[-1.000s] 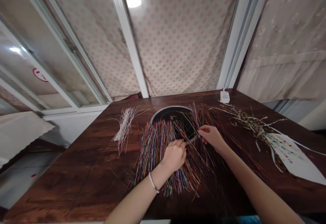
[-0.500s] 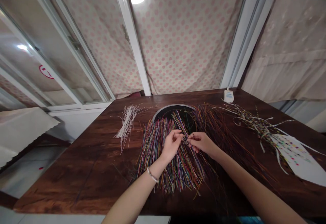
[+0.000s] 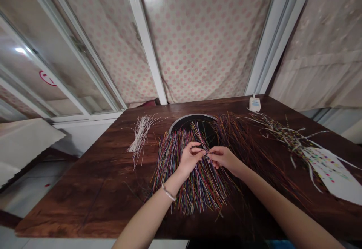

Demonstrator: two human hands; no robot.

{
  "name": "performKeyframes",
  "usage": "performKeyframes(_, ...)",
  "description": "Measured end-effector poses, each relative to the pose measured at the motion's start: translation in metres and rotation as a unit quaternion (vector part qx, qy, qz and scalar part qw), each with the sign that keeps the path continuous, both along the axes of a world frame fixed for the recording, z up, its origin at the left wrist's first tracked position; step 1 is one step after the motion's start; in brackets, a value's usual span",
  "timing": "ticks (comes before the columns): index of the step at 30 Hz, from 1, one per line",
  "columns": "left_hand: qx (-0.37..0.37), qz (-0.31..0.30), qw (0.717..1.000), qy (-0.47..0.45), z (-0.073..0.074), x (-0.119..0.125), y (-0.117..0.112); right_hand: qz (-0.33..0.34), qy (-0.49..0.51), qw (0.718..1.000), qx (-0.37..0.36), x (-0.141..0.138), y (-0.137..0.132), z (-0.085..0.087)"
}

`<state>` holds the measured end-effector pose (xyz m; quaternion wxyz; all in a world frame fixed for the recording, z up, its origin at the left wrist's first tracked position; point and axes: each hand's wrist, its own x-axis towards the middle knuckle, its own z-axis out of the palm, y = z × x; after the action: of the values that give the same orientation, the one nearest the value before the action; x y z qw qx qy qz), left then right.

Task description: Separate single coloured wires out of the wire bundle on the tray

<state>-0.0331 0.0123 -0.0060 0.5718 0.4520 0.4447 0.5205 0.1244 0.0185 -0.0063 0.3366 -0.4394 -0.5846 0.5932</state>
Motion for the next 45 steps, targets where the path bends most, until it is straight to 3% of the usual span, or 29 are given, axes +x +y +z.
performKeyframes(10,0.002,-0.002,1.0,0.007,0.0,0.0,0.0,0.003,0.006,1.0,-0.02,-0.001,-0.001,0.005)
performKeyframes(15,-0.012,0.003,1.0,0.013,-0.004,-0.002,0.001,-0.056,0.054,0.996,-0.045,0.015,0.008,0.009)
performKeyframes(23,0.0,-0.003,1.0,0.018,-0.007,-0.004,0.001,-0.163,0.102,0.981,-0.012,0.046,0.021,0.019)
performKeyframes(28,0.11,0.038,0.987,0.115,-0.01,-0.002,-0.001,-0.101,0.086,0.991,-0.026,0.036,0.015,0.017)
performKeyframes(31,0.227,0.1,0.943,0.223,-0.006,-0.001,-0.008,-0.05,0.064,0.996,-0.026,0.022,0.007,0.015)
performKeyframes(34,0.276,0.137,0.906,0.29,0.001,0.0,-0.015,-0.021,0.034,0.999,-0.003,0.01,0.001,0.014)
performKeyframes(36,0.268,0.128,0.909,0.293,0.005,0.0,-0.017,-0.008,0.015,1.0,0.014,0.005,-0.002,0.014)
performKeyframes(41,0.21,0.042,0.951,0.221,0.001,0.002,-0.01,0.016,-0.003,0.999,0.041,-0.001,-0.006,0.011)
performKeyframes(45,0.17,0.034,0.97,0.172,-0.004,0.001,-0.003,0.016,-0.013,0.998,0.056,-0.003,-0.006,0.008)
